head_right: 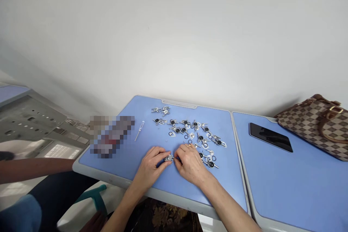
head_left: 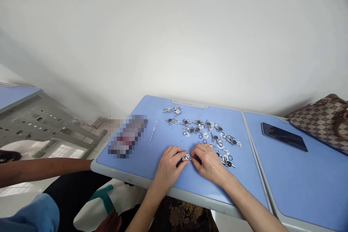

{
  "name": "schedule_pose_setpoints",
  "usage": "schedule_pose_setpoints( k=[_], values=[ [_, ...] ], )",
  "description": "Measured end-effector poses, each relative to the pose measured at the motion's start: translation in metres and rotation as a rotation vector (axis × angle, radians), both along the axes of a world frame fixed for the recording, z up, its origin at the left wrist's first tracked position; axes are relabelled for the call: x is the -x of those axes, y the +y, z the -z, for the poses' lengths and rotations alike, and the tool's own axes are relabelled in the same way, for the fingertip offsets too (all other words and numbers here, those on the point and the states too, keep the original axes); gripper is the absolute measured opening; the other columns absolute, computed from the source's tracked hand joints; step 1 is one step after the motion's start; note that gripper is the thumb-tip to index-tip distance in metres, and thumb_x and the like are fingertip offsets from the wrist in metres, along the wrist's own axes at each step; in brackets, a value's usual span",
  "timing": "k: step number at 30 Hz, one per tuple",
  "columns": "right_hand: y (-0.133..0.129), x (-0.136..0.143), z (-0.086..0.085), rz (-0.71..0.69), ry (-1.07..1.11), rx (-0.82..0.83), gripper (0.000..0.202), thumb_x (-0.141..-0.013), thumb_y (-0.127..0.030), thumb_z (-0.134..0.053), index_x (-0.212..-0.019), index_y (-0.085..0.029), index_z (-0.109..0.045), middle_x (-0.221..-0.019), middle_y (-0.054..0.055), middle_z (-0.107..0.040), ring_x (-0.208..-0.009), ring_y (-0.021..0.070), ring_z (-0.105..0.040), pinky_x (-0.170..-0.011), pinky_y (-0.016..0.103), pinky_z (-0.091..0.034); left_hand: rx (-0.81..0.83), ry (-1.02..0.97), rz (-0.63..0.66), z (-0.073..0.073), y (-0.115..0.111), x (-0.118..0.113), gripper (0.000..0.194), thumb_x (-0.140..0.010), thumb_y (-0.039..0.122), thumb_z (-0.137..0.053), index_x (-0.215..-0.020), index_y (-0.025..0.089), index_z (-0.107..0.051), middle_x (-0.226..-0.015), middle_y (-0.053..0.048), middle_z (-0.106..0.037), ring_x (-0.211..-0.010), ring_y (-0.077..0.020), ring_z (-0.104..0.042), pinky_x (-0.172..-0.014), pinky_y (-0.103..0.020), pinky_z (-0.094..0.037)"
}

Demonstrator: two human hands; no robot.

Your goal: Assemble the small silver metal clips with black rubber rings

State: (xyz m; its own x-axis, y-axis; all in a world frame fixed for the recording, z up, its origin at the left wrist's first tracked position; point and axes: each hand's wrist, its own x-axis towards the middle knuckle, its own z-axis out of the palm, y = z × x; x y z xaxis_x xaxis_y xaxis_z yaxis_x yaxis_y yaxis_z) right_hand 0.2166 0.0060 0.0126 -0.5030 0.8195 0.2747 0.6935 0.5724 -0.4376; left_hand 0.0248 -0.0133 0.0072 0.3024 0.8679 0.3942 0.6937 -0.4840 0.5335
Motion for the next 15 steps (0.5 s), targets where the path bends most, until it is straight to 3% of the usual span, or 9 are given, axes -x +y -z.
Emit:
schedule_pose_setpoints(
  k=[4, 10, 15],
  values=[
    [0.0003, 0.0002, -0.0001, 0.002, -0.007, -0.002, 0.01, -0.085, -0.012, -0.062, -0.084, -0.02, -0.058, -0.084, 0.002, -0.061, -0.081, 0.0201, -0.057, -0.076, 0.036, -0.041, 0.013, -0.034, -0.025, -0.0018, -0.001, -0.0004, 0.03, -0.083, 0.019, -0.069, -0.112, 0.024, -0.065, -0.101, -0.005, -0.067, -0.094, -0.0211, -0.062, -0.085, -0.038, -0.054],
    [-0.0003, 0.0012, -0.0021, 0.0, -0.028, -0.024, 0.009, -0.085, -0.012, -0.062, -0.084, -0.02, -0.059, -0.082, 0.003, -0.061, -0.078, 0.0201, -0.056, -0.076, 0.036, -0.041, 0.023, 0.003, -0.027, -0.0037, -0.0004, -0.0011, 0.009, -0.086, 0.018, -0.065, -0.095, 0.023, -0.066, -0.095, -0.003, -0.067, -0.088, -0.0201, -0.062, -0.08, -0.036, -0.051],
    [-0.0005, 0.0007, -0.0015, 0.004, -0.041, -0.021, 0.007, -0.086, -0.014, -0.063, -0.084, -0.02, -0.06, -0.082, 0.003, -0.062, -0.079, 0.0205, -0.056, -0.076, 0.036, -0.04, 0.042, 0.011, -0.012, -0.0011, 0.0004, 0.0001, 0.011, -0.089, 0.017, -0.062, -0.097, 0.023, -0.066, -0.096, -0.003, -0.067, -0.089, -0.0199, -0.061, -0.08, -0.036, -0.049]
  ],
)
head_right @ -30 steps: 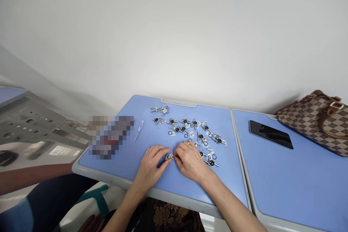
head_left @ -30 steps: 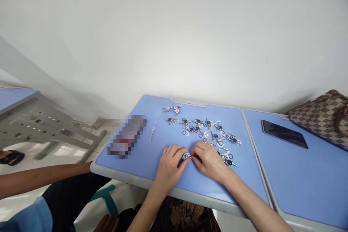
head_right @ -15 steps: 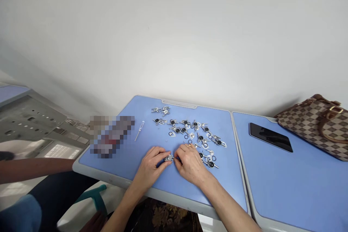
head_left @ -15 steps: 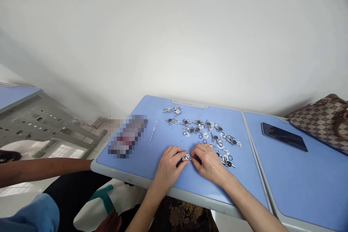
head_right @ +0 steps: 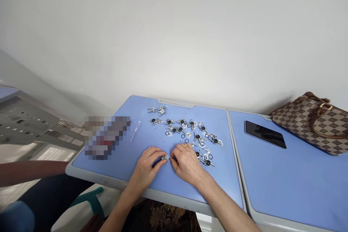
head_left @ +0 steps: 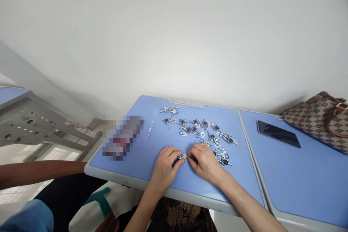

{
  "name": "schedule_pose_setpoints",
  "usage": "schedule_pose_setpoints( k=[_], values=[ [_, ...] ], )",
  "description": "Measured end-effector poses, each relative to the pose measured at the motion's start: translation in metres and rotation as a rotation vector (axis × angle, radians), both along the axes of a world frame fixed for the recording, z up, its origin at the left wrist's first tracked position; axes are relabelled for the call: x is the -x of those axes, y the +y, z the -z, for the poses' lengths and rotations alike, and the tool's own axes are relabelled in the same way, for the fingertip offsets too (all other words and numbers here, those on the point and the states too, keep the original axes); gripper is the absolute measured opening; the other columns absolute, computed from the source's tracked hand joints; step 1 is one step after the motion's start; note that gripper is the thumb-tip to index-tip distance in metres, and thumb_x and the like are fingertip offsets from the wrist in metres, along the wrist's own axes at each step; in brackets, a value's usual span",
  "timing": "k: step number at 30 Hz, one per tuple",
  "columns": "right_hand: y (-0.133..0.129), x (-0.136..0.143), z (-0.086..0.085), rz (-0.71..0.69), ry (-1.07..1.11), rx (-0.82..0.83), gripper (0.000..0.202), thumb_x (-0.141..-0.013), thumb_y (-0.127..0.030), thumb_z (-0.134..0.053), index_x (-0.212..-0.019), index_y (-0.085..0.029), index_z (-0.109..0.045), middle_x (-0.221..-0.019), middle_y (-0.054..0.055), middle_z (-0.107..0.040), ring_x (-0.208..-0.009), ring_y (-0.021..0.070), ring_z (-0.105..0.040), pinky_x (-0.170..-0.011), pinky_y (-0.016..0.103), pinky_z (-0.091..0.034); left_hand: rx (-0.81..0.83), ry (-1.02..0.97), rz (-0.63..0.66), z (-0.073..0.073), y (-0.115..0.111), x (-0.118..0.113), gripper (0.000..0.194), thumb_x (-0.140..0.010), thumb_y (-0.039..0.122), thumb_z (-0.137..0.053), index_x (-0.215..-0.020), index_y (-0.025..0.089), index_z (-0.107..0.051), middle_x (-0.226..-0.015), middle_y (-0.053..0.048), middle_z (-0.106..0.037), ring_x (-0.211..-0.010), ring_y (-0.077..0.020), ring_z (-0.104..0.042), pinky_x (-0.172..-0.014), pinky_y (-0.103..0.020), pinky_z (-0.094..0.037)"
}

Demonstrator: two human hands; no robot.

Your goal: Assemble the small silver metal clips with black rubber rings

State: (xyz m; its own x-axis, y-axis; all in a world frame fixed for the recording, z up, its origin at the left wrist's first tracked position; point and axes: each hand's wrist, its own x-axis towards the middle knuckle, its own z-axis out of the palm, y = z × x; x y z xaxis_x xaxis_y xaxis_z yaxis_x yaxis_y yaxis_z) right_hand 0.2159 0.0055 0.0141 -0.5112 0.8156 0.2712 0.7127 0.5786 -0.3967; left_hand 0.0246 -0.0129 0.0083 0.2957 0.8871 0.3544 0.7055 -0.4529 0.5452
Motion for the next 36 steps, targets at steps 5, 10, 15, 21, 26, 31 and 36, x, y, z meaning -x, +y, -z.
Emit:
schedule_pose_setpoints(
  k=[5, 10, 15, 21, 26, 31, 36],
  values=[
    [-0.0001, 0.0015, 0.0014, 0.002, 0.008, 0.015, 0.007, -0.086, -0.013, -0.062, -0.084, -0.02, -0.059, -0.083, 0.003, -0.062, -0.08, 0.0204, -0.056, -0.077, 0.036, -0.039, -0.054, 0.044, -0.04, 0.0045, -0.0036, -0.0017, 0.008, -0.091, 0.018, -0.058, -0.096, 0.021, -0.063, -0.097, -0.004, -0.066, -0.09, -0.0213, -0.059, -0.082, -0.038, -0.047],
    [-0.0015, 0.0048, 0.0025, 0.013, 0.007, 0.018, 0.008, -0.083, -0.013, -0.063, -0.083, -0.019, -0.058, -0.08, 0.002, -0.061, -0.076, 0.0192, -0.055, -0.075, 0.034, -0.038, -0.054, 0.018, -0.054, 0.005, -0.0053, -0.0017, 0.003, -0.091, 0.018, -0.059, -0.092, 0.02, -0.06, -0.094, -0.004, -0.064, -0.088, -0.0214, -0.058, -0.08, -0.036, -0.047],
    [-0.0039, 0.0053, 0.002, 0.02, -0.015, 0.013, 0.007, -0.084, -0.013, -0.062, -0.082, -0.019, -0.059, -0.08, 0.002, -0.062, -0.075, 0.0186, -0.055, -0.076, 0.034, -0.037, -0.066, 0.01, -0.06, 0.0051, -0.0066, -0.0024, 0.007, -0.09, 0.017, -0.06, -0.096, 0.019, -0.062, -0.095, -0.004, -0.063, -0.089, -0.0207, -0.057, -0.082, -0.035, -0.047],
    [-0.0042, 0.0037, -0.0009, 0.021, 0.013, 0.042, 0.009, -0.083, -0.011, -0.063, -0.081, -0.019, -0.059, -0.08, 0.002, -0.062, -0.076, 0.0194, -0.056, -0.077, 0.035, -0.039, -0.043, 0.005, -0.047, 0.0044, -0.0062, -0.0025, 0.008, -0.089, 0.017, -0.063, -0.097, 0.019, -0.065, -0.093, -0.004, -0.063, -0.088, -0.0204, -0.056, -0.079, -0.035, -0.048],
    [-0.0038, -0.0002, -0.0027, -0.053, 0.1, 0.053, 0.019, -0.087, -0.012, -0.061, -0.104, -0.02, -0.062, -0.095, 0.004, -0.067, -0.088, 0.0213, -0.059, -0.083, 0.037, -0.042, 0.017, -0.04, -0.046, 0.0028, -0.0043, -0.0012, 0.008, -0.087, 0.014, -0.065, -0.094, 0.019, -0.065, -0.093, -0.003, -0.064, -0.09, -0.0206, -0.056, -0.08, -0.035, -0.048],
    [-0.0021, -0.0003, 0.0016, -0.151, 0.137, -0.043, 0.018, -0.095, -0.013, -0.051, -0.103, -0.02, -0.066, -0.091, 0.005, -0.068, -0.084, 0.0199, -0.06, -0.08, 0.036, -0.044, 0.078, -0.072, -0.039, 0.0026, -0.0055, -0.0014, 0.006, -0.089, 0.015, -0.063, -0.092, 0.019, -0.065, -0.094, -0.003, -0.065, -0.091, -0.0208, -0.056, -0.081, -0.036, -0.046],
    [-0.0008, -0.0001, 0.0059, -0.152, 0.159, -0.075, 0.019, -0.097, -0.017, -0.051, -0.088, -0.019, -0.068, -0.078, 0.004, -0.067, -0.073, 0.0184, -0.059, -0.072, 0.034, -0.044, 0.107, -0.065, -0.033, 0.0023, -0.0087, -0.0034, 0.008, -0.087, 0.014, -0.066, -0.091, 0.02, -0.065, -0.093, -0.002, -0.067, -0.09, -0.0212, -0.058, -0.079, -0.037, -0.043]
  ],
)
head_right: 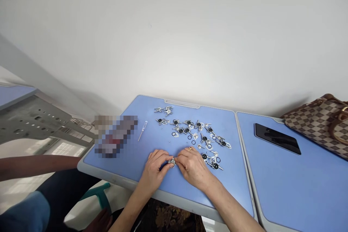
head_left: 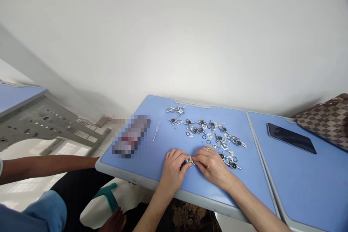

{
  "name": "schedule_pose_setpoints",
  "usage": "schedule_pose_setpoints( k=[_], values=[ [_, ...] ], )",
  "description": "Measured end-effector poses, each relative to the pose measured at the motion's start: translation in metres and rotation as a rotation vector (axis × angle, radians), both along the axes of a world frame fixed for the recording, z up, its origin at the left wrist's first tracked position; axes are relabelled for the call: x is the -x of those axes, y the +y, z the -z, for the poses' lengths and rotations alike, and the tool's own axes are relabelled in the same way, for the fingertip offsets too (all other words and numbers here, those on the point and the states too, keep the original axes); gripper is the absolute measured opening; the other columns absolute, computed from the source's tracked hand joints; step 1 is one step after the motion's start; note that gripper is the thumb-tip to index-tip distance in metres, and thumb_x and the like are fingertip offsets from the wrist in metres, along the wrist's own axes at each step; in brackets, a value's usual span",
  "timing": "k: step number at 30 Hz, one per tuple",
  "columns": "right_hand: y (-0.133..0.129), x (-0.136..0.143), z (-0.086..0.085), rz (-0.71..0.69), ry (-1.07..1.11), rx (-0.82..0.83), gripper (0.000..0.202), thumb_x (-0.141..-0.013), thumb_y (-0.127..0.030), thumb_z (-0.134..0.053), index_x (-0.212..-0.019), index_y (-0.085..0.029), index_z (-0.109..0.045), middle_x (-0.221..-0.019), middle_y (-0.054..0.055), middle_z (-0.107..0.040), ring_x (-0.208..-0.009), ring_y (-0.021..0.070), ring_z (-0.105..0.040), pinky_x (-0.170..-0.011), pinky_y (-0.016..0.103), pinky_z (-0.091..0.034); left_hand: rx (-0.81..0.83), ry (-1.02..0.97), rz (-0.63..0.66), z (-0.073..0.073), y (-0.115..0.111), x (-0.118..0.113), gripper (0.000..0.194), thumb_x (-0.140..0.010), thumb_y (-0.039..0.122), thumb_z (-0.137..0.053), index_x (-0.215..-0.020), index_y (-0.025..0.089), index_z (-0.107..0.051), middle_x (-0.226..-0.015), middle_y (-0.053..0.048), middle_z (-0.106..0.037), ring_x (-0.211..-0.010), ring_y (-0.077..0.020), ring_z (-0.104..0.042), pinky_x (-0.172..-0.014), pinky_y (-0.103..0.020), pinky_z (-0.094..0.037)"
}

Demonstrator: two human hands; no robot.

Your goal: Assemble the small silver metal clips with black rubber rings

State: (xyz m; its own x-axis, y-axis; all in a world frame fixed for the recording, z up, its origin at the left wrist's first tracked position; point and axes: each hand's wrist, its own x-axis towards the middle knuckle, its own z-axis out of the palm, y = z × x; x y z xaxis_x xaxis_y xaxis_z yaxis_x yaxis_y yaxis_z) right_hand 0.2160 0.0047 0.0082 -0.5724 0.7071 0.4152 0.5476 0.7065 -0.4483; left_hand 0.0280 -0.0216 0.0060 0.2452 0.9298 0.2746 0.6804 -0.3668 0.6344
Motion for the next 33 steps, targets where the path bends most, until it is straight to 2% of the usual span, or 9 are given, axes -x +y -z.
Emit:
schedule_pose_setpoints(
  k=[4, 11, 19, 24, 29, 33],
  values=[
    [-0.001, -0.002, 0.001, 0.009, 0.001, 0.03, 0.016, -0.095, -0.017, -0.054, -0.09, -0.019, -0.069, -0.08, 0.004, -0.068, -0.074, 0.0188, -0.06, -0.072, 0.034, -0.044, 0.019, -0.011, 0.022, 0.0, 0.0, 0.0, 0.009, -0.087, 0.014, -0.066, -0.093, 0.021, -0.066, -0.095, -0.002, -0.068, -0.091, -0.0209, -0.058, -0.079, -0.036, -0.041],
    [0.003, -0.006, 0.0, -0.012, 0.056, 0.185, 0.01, -0.092, -0.014, -0.061, -0.091, -0.02, -0.069, -0.082, 0.002, -0.071, -0.077, 0.0176, -0.064, -0.078, 0.033, -0.045, 0.033, 0.0, 0.054, 0.002, 0.003, 0.003, 0.009, -0.087, 0.017, -0.065, -0.095, 0.022, -0.066, -0.097, -0.002, -0.068, -0.093, -0.0211, -0.057, -0.081, -0.036, -0.04],
    [0.004, -0.011, -0.01, -0.019, 0.037, 0.353, 0.01, -0.088, -0.013, -0.066, -0.087, -0.022, -0.069, -0.081, -0.002, -0.072, -0.076, 0.0141, -0.064, -0.081, 0.032, -0.043, 0.028, 0.017, 0.109, 0.002, 0.002, 0.005, 0.009, -0.089, 0.019, -0.063, -0.097, 0.023, -0.066, -0.098, -0.001, -0.068, -0.095, -0.021, -0.059, -0.083, -0.037, -0.038],
    [0.003, -0.011, -0.012, -0.006, 0.022, 0.362, 0.01, -0.088, -0.011, -0.065, -0.086, -0.021, -0.068, -0.081, -0.001, -0.07, -0.075, 0.0138, -0.062, -0.08, 0.031, -0.043, 0.027, 0.033, 0.102, 0.002, 0.002, 0.004, 0.007, -0.091, 0.023, -0.061, -0.096, 0.023, -0.066, -0.098, -0.002, -0.069, -0.094, -0.0214, -0.058, -0.083, -0.037, -0.039],
    [0.002, -0.011, -0.015, 0.003, 0.004, 0.357, 0.013, -0.087, -0.009, -0.064, -0.093, -0.021, -0.066, -0.082, -0.001, -0.069, -0.074, 0.0137, -0.062, -0.08, 0.031, -0.044, -0.055, 0.025, 0.073, 0.005, 0.001, 0.004, 0.011, -0.091, 0.025, -0.061, -0.099, 0.024, -0.068, -0.095, -0.003, -0.069, -0.091, -0.0209, -0.059, -0.081, -0.037, -0.042],
    [0.002, -0.012, -0.018, -0.01, -0.015, 0.351, 0.006, -0.089, -0.015, -0.066, -0.09, -0.021, -0.065, -0.08, -0.001, -0.068, -0.072, 0.0135, -0.062, -0.081, 0.032, -0.044, -0.103, 0.025, 0.065, 0.005, -0.001, 0.003, 0.014, -0.089, 0.023, -0.063, -0.102, 0.024, -0.069, -0.094, -0.002, -0.068, -0.09, -0.0201, -0.06, -0.081, -0.036, -0.043]
  ],
)
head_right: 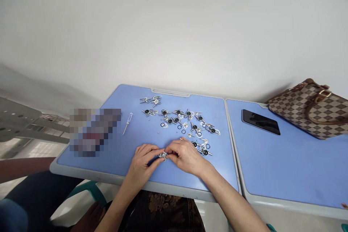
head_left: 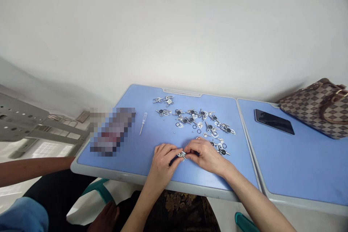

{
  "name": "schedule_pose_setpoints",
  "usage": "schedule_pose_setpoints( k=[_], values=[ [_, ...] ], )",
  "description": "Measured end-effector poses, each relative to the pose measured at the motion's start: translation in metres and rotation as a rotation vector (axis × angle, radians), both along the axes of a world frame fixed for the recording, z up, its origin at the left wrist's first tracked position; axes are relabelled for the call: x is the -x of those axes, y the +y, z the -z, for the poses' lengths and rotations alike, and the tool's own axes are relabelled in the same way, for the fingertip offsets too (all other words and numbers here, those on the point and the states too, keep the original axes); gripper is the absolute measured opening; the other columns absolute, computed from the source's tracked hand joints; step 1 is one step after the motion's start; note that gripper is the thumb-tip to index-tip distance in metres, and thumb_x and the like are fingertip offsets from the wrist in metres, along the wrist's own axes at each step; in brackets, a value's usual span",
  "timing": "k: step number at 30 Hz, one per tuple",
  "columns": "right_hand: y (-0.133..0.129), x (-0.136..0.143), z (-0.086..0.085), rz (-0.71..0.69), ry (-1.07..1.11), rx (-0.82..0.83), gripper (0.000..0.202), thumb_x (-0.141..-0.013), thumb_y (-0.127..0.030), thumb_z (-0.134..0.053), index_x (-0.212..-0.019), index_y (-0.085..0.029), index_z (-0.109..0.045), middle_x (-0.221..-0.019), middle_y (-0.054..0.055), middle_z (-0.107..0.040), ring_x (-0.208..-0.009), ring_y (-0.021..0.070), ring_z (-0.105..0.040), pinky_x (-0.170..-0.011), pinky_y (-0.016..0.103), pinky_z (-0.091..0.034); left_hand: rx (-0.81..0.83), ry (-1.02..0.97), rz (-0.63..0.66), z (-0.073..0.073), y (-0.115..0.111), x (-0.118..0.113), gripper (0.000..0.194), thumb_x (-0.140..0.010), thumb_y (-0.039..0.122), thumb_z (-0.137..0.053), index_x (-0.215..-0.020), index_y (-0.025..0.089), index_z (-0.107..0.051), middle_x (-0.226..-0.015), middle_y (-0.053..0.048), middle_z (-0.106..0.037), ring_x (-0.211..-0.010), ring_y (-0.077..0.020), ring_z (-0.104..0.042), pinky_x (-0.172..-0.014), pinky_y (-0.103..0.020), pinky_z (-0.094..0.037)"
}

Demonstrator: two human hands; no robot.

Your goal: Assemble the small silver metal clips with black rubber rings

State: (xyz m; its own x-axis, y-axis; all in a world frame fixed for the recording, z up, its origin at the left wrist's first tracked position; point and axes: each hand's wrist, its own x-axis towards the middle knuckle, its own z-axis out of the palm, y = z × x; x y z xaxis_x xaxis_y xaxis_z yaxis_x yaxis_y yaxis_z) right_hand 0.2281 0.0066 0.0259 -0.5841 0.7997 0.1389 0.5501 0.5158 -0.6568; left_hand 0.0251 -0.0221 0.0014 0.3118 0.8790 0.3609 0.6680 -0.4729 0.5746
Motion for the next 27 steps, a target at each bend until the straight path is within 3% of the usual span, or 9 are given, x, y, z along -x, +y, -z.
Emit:
schedule_pose_setpoints(
  k=[9, 14, 27],
  values=[
    [0.0013, -0.0007, 0.0006, -0.016, 0.007, 0.008, 0.007, -0.09, -0.014, -0.064, -0.089, -0.021, -0.064, -0.08, -0.002, -0.067, -0.073, 0.0137, -0.061, -0.079, 0.031, -0.042, 0.025, -0.024, -0.001, -0.0067, -0.0028, -0.0024, 0.025, -0.085, 0.019, -0.066, -0.11, 0.023, -0.064, -0.099, -0.002, -0.069, -0.094, -0.0204, -0.061, -0.086, -0.037, -0.043],
    [0.0013, -0.002, -0.0012, -0.011, -0.013, 0.002, 0.007, -0.088, -0.014, -0.066, -0.088, -0.02, -0.065, -0.079, -0.001, -0.066, -0.071, 0.0139, -0.06, -0.076, 0.031, -0.042, 0.052, -0.053, 0.011, -0.0058, -0.0036, -0.0012, 0.009, -0.088, 0.02, -0.064, -0.096, 0.022, -0.063, -0.095, -0.001, -0.069, -0.091, -0.0193, -0.062, -0.084, -0.036, -0.043],
    [0.0001, -0.0002, 0.0039, -0.005, -0.052, -0.044, 0.008, -0.087, -0.013, -0.066, -0.089, -0.021, -0.063, -0.08, -0.001, -0.066, -0.072, 0.0138, -0.06, -0.073, 0.029, -0.041, 0.007, -0.004, 0.019, -0.0078, -0.0025, -0.0027, 0.009, -0.089, 0.02, -0.062, -0.096, 0.024, -0.066, -0.093, -0.001, -0.069, -0.088, -0.0185, -0.062, -0.082, -0.035, -0.043]
  ],
)
